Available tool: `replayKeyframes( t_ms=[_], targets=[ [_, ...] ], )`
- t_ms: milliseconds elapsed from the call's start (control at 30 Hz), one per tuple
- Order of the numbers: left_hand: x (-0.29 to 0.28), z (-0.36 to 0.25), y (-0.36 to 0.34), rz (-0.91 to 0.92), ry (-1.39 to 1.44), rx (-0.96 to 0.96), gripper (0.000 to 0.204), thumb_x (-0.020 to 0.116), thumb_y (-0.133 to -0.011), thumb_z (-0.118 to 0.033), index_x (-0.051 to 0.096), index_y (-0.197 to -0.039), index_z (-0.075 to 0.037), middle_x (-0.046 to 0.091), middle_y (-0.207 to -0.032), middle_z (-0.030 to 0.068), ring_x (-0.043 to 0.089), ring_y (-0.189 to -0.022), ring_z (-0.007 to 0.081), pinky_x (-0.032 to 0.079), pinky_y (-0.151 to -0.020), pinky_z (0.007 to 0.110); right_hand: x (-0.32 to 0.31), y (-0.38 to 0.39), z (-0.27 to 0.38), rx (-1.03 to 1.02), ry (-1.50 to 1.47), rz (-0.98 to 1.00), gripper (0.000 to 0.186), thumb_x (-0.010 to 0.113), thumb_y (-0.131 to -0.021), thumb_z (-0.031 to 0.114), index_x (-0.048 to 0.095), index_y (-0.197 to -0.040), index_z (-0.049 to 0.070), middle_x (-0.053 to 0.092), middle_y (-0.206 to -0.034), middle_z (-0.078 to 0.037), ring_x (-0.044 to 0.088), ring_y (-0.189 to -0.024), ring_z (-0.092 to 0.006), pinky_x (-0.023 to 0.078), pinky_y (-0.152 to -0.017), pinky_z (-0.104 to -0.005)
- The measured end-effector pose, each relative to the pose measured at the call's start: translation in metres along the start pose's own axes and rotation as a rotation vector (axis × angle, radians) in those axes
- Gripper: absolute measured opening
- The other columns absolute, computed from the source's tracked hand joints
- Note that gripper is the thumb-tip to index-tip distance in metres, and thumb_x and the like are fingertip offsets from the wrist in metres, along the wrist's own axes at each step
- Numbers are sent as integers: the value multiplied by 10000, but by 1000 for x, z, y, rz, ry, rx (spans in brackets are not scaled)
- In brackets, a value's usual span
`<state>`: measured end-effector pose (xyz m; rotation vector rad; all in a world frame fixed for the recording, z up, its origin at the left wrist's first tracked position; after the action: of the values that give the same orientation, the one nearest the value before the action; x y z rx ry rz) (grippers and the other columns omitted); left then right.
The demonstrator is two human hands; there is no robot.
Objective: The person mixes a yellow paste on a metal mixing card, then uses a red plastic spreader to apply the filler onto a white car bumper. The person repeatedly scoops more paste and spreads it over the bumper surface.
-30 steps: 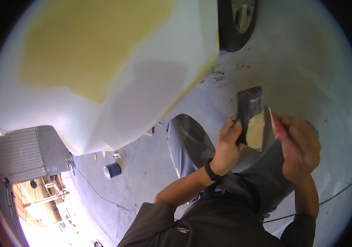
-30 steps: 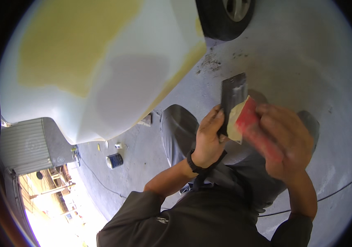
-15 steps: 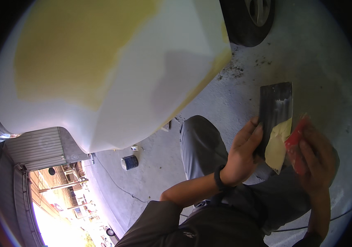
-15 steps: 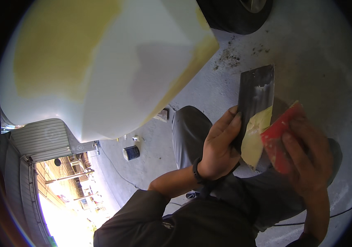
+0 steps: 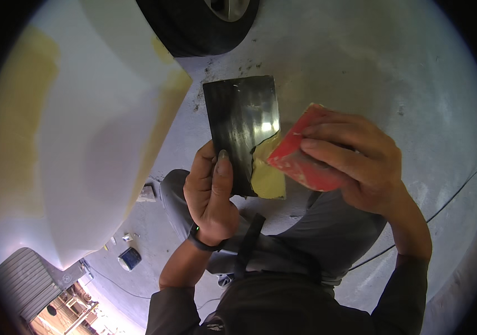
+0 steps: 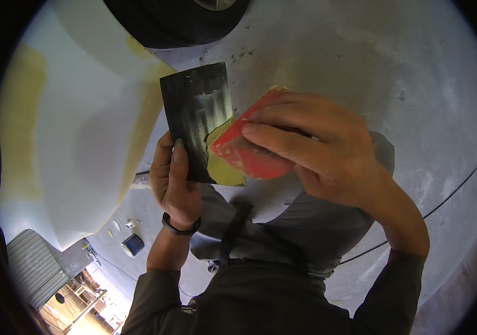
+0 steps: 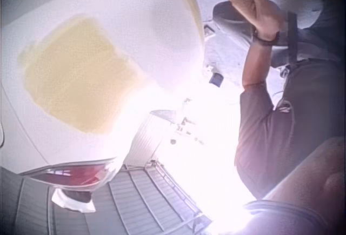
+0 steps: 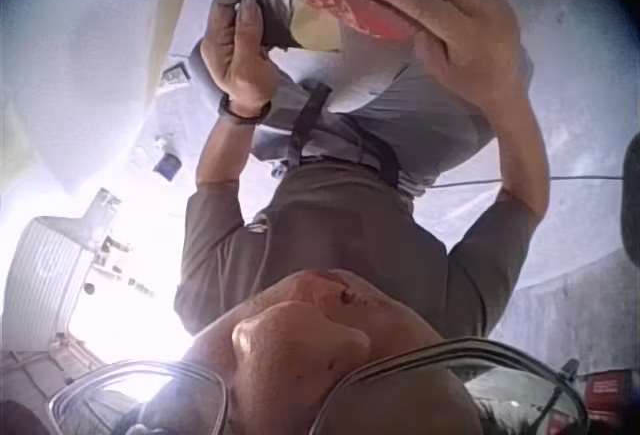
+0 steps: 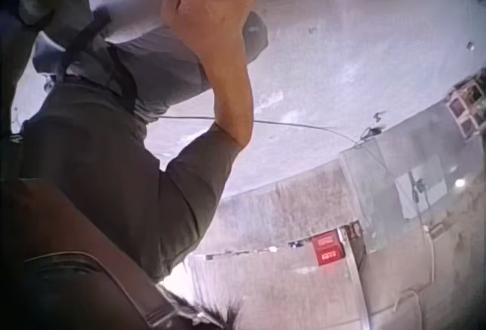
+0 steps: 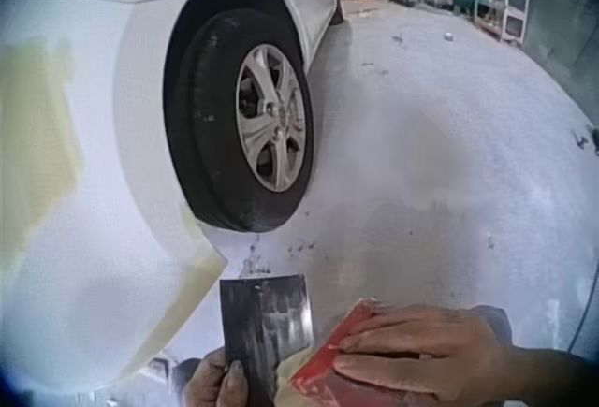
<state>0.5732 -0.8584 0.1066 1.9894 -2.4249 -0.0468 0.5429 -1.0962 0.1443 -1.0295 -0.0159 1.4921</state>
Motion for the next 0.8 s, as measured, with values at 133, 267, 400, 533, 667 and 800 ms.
replayKeyframes(
  t_ms=[133,267,400,533,667,800],
  targets=[
    [-1,-2,-3,-48,-22,-29,343,513,-1116,-95,590,-1384,105,706,-1216,87,626,-1065,91,481,-947,226,22,-8,10,35,-40,109,420,797,-736,-32,767,-1142,74,756,-1120,-122,748,-1057,-357,622,-925,-473],
    [-24,25,-14,-189,-102,-23,295,525,-1122,-89,608,-1349,81,585,-822,-49,431,-721,7,336,-618,199,43,-16,23,109,-147,292,478,719,-687,-120,762,-1118,82,755,-1091,-117,740,-1023,-358,618,-883,-452],
    [-53,89,-30,-167,-181,-35,299,552,-1109,-138,619,-1273,103,592,-785,34,494,-706,97,430,-621,305,39,-40,17,525,-603,137,317,721,-855,-78,763,-1147,40,774,-1116,-80,739,-988,-204,596,-864,-367],
    [-38,153,-24,44,-408,-125,316,575,-1082,-186,635,-1261,68,660,-727,214,660,-627,218,472,-573,411,61,-85,18,730,-999,-368,197,705,-1016,66,745,-1191,-15,769,-1098,-48,685,-976,-95,561,-862,-290],
    [-4,173,-1,87,-309,-243,350,556,-1086,-231,650,-1269,51,745,-914,251,756,-839,325,573,-746,446,111,-136,55,647,-878,-301,232,706,-1017,77,728,-1215,-42,761,-1004,-41,662,-914,-76,545,-845,-265],
    [0,164,-13,77,-633,57,388,582,-1094,-317,665,-1297,3,733,-1061,219,712,-977,323,544,-882,435,100,-170,68,528,-614,-545,212,693,-1019,69,744,-1196,-36,766,-960,-50,671,-848,-84,552,-766,-265]
  ],
)
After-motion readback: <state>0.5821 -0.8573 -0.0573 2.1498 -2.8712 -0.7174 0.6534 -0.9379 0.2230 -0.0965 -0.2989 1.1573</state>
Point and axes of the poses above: each hand's wrist, its own y-axis away from the middle knuckle, its own x-axis out of the palm, z = x × y, the point moved 6 cm from there along -y, towards the middle knuckle
